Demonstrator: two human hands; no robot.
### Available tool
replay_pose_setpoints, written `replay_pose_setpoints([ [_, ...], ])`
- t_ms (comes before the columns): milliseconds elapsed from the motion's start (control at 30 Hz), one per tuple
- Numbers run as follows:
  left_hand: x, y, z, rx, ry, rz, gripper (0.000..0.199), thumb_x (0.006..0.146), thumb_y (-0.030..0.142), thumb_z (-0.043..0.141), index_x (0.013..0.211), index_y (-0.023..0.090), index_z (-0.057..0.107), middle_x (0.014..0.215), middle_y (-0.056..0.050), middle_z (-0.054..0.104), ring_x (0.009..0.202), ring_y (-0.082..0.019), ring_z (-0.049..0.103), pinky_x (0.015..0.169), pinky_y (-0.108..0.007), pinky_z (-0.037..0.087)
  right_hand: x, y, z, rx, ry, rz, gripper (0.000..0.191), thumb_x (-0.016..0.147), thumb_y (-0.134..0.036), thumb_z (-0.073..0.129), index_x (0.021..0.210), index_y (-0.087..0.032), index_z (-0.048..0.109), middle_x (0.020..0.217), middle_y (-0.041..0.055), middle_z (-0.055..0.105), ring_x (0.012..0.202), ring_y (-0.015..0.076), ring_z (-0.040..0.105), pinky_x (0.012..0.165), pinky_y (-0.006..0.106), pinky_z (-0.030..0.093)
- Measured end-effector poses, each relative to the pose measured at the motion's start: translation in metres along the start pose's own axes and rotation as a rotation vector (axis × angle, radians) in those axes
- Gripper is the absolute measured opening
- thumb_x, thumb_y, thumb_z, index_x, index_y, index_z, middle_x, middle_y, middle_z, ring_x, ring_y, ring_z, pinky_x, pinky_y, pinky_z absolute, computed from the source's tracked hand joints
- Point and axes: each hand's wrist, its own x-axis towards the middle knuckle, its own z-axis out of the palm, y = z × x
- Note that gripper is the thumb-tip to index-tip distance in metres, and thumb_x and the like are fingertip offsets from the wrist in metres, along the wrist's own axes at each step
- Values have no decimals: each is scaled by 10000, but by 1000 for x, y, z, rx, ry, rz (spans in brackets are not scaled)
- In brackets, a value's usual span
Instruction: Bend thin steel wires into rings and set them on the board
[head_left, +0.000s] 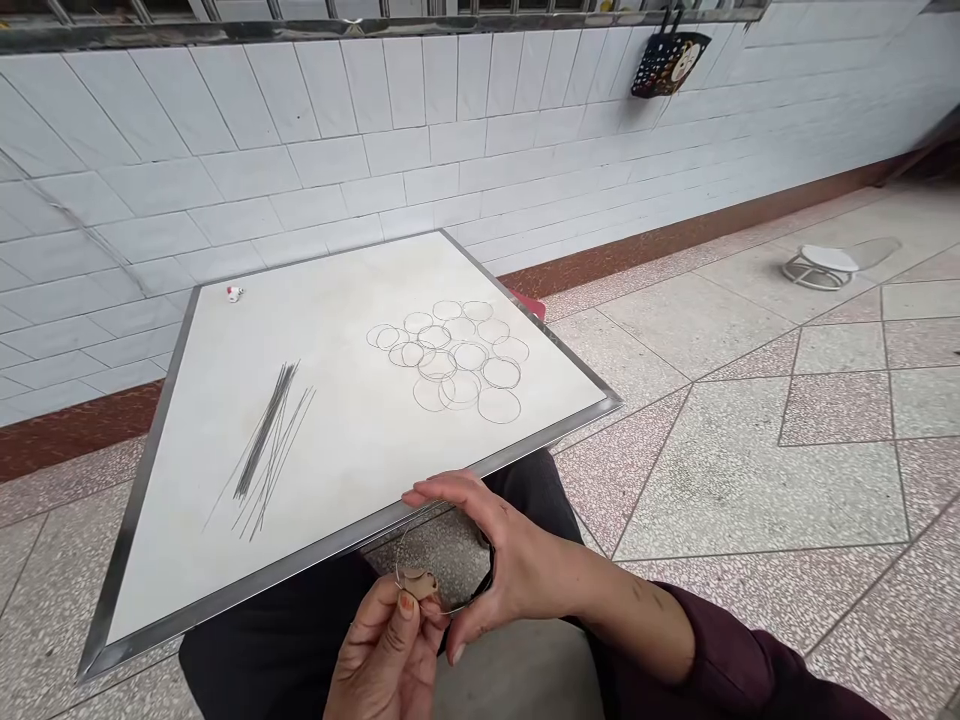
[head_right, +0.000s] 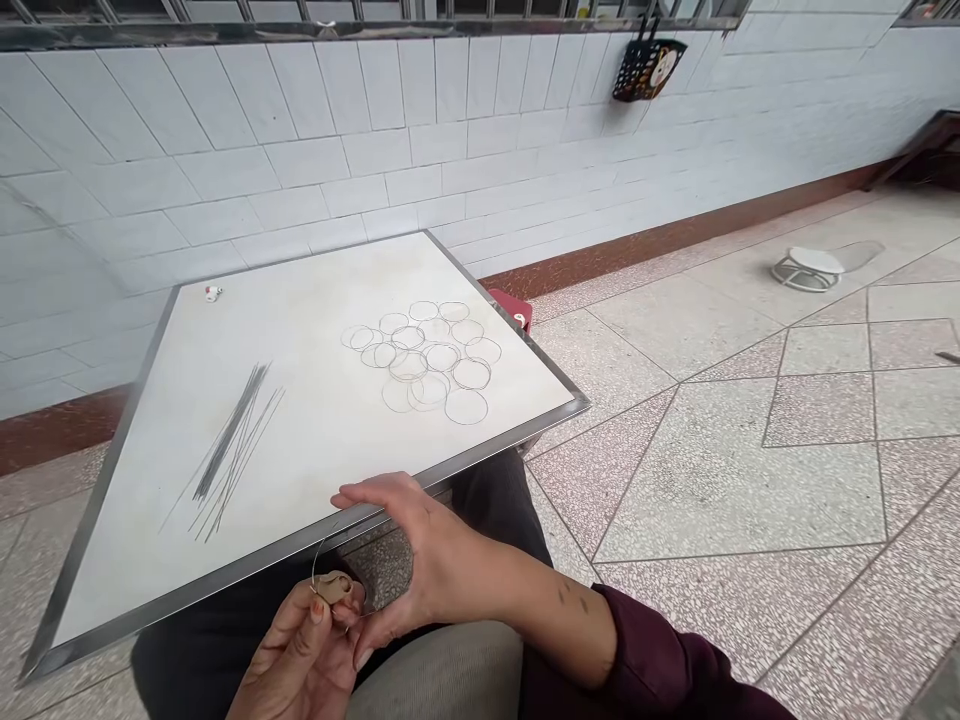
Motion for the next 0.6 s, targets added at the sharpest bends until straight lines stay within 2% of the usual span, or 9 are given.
replay_pose_setpoints([
  [200,0,3,-8,101,-179,33,237,588,303,904,765,208,778,737,-24,683,731,-149,623,769,-281,533,1,-5,-5,-34,-22,14,998,558,-365,929,1400,-267,402,1352,104,512,1276,250,476,1089,413,393],
  [367,-7,9,-3,154,-316,13,144,689,310,833,708,188,758,741,-34,633,750,-155,564,735,-266,493,0,-6,-9,-36,-74,-35,945,594,-373,908,1398,-271,420,1342,99,526,1275,254,479,1087,409,390],
  [600,-10,10,-1,183,-380,-43,111,697,293,812,682,199,757,719,-32,592,736,-171,519,701,-287,450,-1,-8,-11,-43,-129,-80,938,622,-366,895,1410,-269,395,1356,99,535,1313,263,457,1108,411,371],
])
